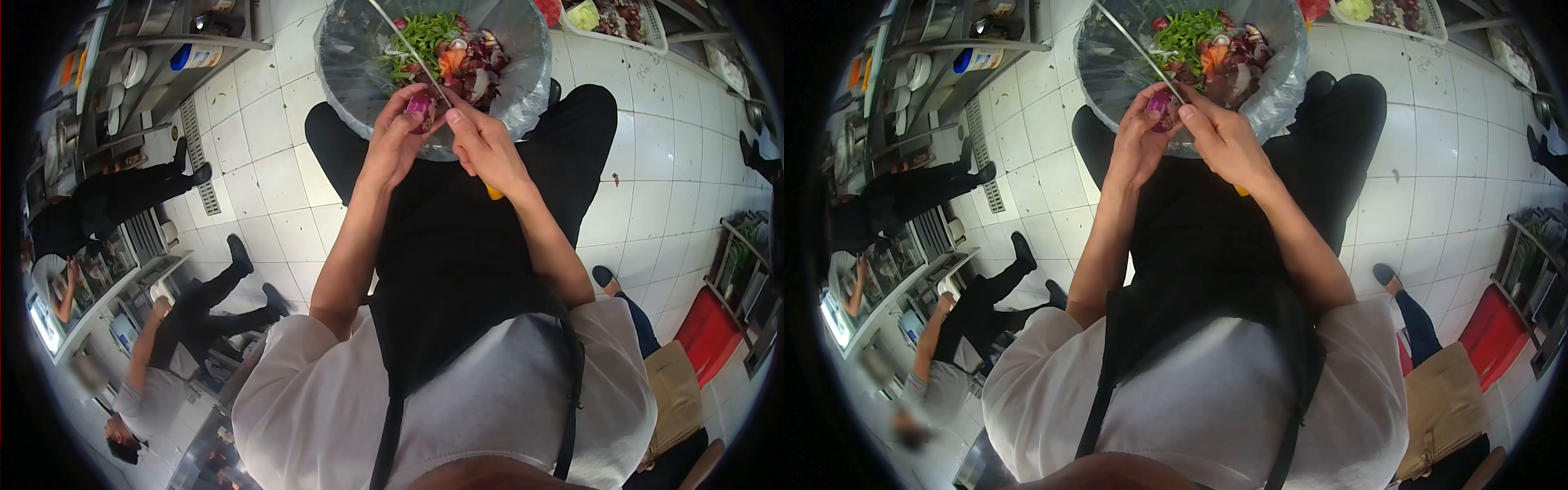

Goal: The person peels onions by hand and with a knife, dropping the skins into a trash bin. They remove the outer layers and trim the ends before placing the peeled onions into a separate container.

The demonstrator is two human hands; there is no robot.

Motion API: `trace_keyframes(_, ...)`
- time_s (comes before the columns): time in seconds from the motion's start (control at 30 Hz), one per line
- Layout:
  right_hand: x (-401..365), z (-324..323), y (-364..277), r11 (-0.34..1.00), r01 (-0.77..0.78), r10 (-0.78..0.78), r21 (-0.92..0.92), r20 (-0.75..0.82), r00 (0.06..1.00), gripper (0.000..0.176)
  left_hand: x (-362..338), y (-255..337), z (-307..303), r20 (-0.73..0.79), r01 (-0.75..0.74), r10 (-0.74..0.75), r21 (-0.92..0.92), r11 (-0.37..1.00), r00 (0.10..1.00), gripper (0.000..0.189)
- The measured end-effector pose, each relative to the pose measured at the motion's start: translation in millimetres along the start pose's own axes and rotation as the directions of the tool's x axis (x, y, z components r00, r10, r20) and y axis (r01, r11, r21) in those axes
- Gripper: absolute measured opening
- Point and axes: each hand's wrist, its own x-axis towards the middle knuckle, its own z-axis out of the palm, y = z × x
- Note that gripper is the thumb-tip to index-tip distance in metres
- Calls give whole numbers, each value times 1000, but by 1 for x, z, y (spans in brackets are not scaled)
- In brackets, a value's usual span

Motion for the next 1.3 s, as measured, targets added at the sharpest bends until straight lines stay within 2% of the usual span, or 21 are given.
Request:
trace_keyframes(0.03, 0, -2, 0, 999, -35, 35, 25, -7, 999, 52, 1, 1, 0, 13, 5, -5, -7, 1000, 1000, 47)
trace_keyframes(0.23, 2, -11, -1, 996, -19, 25, 87, -67, 997, 54, 2, 4, 0, 36, 50, -48, -52, 997, 998, 51)
trace_keyframes(0.33, 2, -12, -3, 999, 0, 4, 34, -118, 993, 57, 3, 1, -5, 61, 51, -44, -132, 990, 997, 48)
trace_keyframes(0.43, -1, -10, -9, 988, -92, 58, -124, -254, 965, 61, 4, 0, -5, 7, 33, -33, -113, 993, 999, 44)
trace_keyframes(0.53, -3, -9, -6, 921, 130, -178, -366, -99, 979, 64, 2, -1, -2, -70, -2, 3, 4, 1000, 998, 42)
trace_keyframes(0.6, -10, -6, -13, 872, 157, -167, -463, 19, 986, 63, 1, -3, -2, -51, -45, 51, 123, 991, 997, 45)
trace_keyframes(0.67, -9, 0, -5, 852, 230, -236, -470, 48, 971, 62, 1, -4, -4, -98, -36, 52, 159, 987, 994, 43)
trace_keyframes(0.77, -11, 4, -9, 841, 204, -219, -502, 30, 975, 57, -2, 1, -1, -109, -41, 66, 214, 976, 992, 40)
trace_keyframes(0.87, -9, 3, -13, 874, 151, -166, -461, 9, 986, 55, -4, 0, -6, -59, -46, 60, 212, 976, 996, 39)
trace_keyframes(0.93, -4, 3, -2, 909, 159, -194, -385, -54, 980, 53, -3, 1, -5, -24, -54, 59, 182, 982, 998, 40)
trace_keyframes(1.0, -1, -1, 3, 957, 119, -149, -266, -96, 984, 52, -2, -1, -3, 1, -68, 68, 144, 987, 998, 42)
trace_keyframes(1.1, -3, -9, -1, 997, -67, 69, 32, -94, 993, 52, -3, 0, -1, -4, -74, 75, 131, 989, 997, 48)
trace_keyframes(1.2, -3, -14, -5, 996, -78, 83, 37, -135, 987, 54, -5, 1, 1, -33, -122, 144, 368, 922, 989, 58)
trace_keyframes(1.3, -3, -12, -3, 991, -125, 130, 41, -160, 978, 60, -5, 6, 4, -46, -108, 146, 469, 877, 988, 65)
